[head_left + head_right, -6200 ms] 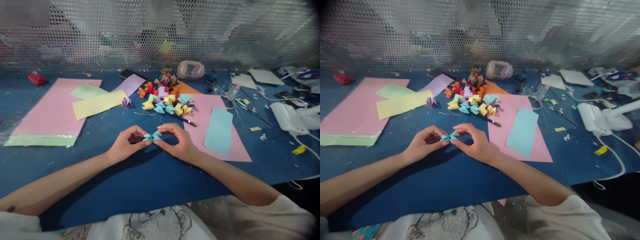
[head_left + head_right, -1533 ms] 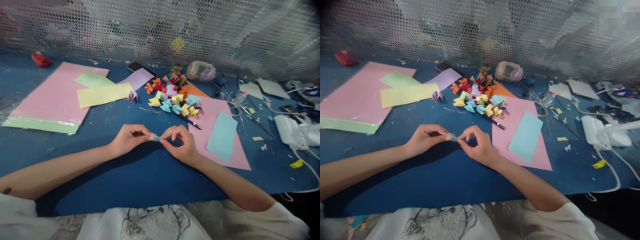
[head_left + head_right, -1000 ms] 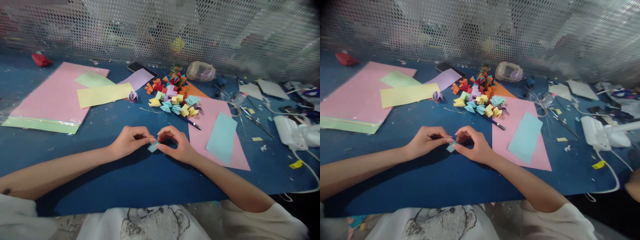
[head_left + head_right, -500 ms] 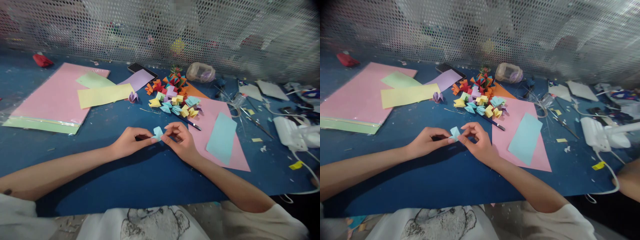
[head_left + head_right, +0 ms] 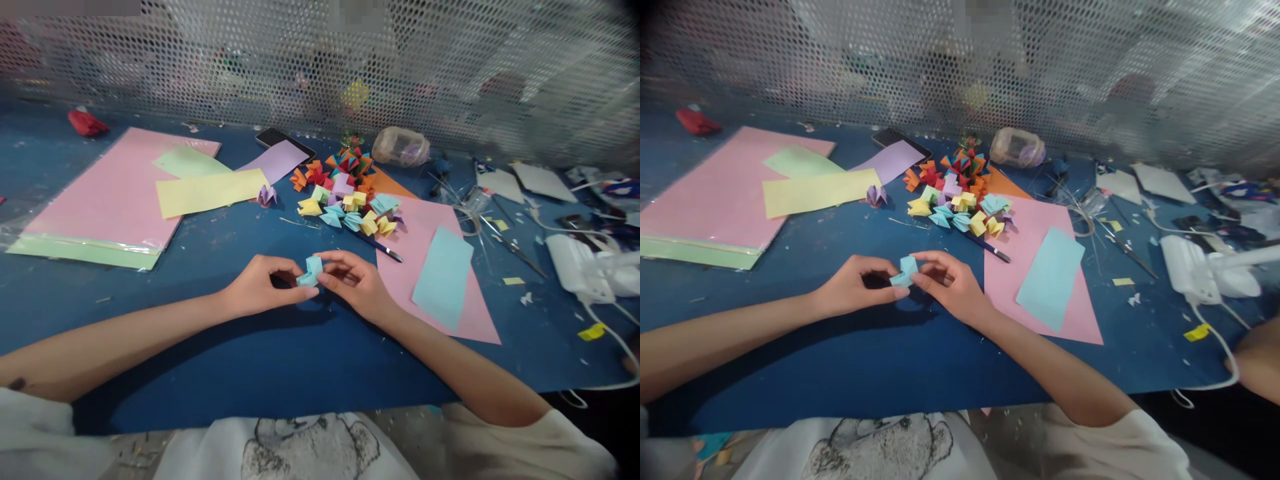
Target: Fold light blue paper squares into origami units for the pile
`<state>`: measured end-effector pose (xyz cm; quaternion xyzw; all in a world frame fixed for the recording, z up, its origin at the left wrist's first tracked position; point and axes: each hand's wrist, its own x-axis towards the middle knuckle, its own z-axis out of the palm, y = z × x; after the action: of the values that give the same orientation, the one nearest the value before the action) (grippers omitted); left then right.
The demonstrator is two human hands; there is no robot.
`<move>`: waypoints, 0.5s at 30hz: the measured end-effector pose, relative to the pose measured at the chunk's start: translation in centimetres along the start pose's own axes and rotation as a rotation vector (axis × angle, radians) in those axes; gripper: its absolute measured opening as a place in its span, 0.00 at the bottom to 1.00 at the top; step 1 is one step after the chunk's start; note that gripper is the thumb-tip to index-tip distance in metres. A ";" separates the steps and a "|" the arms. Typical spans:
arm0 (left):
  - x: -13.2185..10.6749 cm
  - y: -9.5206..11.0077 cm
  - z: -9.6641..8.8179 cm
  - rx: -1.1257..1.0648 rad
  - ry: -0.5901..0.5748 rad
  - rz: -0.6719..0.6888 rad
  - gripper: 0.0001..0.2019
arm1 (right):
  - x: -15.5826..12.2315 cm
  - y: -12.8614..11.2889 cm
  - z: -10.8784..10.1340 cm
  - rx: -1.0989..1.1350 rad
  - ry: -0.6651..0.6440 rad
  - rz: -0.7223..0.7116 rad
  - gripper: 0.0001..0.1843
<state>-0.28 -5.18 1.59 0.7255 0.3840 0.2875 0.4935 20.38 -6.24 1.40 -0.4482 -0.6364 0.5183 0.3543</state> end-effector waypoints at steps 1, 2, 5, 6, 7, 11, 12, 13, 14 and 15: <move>0.0 0.0 0.0 0.009 -0.007 -0.004 0.13 | 0.0 0.0 0.0 0.007 0.010 -0.001 0.17; 0.0 -0.1 -0.1 0.011 -0.014 -0.014 0.14 | 0.1 -0.1 0.0 0.017 0.014 0.001 0.17; 0.0 -0.2 -0.1 -0.027 -0.033 -0.040 0.14 | 0.2 -0.2 -0.1 0.056 -0.006 0.014 0.23; 0.0 -0.2 -0.2 -0.043 -0.041 -0.041 0.13 | 0.2 -0.2 -0.1 0.064 -0.023 0.018 0.25; 0.0 -0.2 -0.2 -0.055 -0.049 -0.041 0.13 | 0.2 -0.2 -0.2 0.067 -0.045 0.019 0.26; 0.0 0.0 -0.2 -0.066 -0.049 -0.051 0.15 | 0.2 -0.1 -0.2 0.091 -0.155 0.038 0.24; 0.0 -0.1 -0.2 -0.054 -0.040 -0.050 0.16 | 0.2 0.0 -0.2 0.103 -0.172 0.049 0.23; 0.0 -0.1 -0.2 -0.037 -0.032 -0.045 0.16 | 0.1 0.0 -0.2 0.114 -0.180 0.057 0.22; 0.0 -0.1 -0.2 -0.013 -0.030 -0.037 0.17 | 0.1 0.1 -0.2 0.122 -0.177 0.062 0.21; 0.1 -0.2 -0.2 0.014 -0.034 -0.025 0.17 | 0.1 0.1 -0.2 0.124 -0.170 0.063 0.20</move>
<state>-0.44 -4.98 1.48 0.7289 0.3864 0.2662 0.4985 20.55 -6.03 1.30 -0.3996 -0.6167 0.6036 0.3094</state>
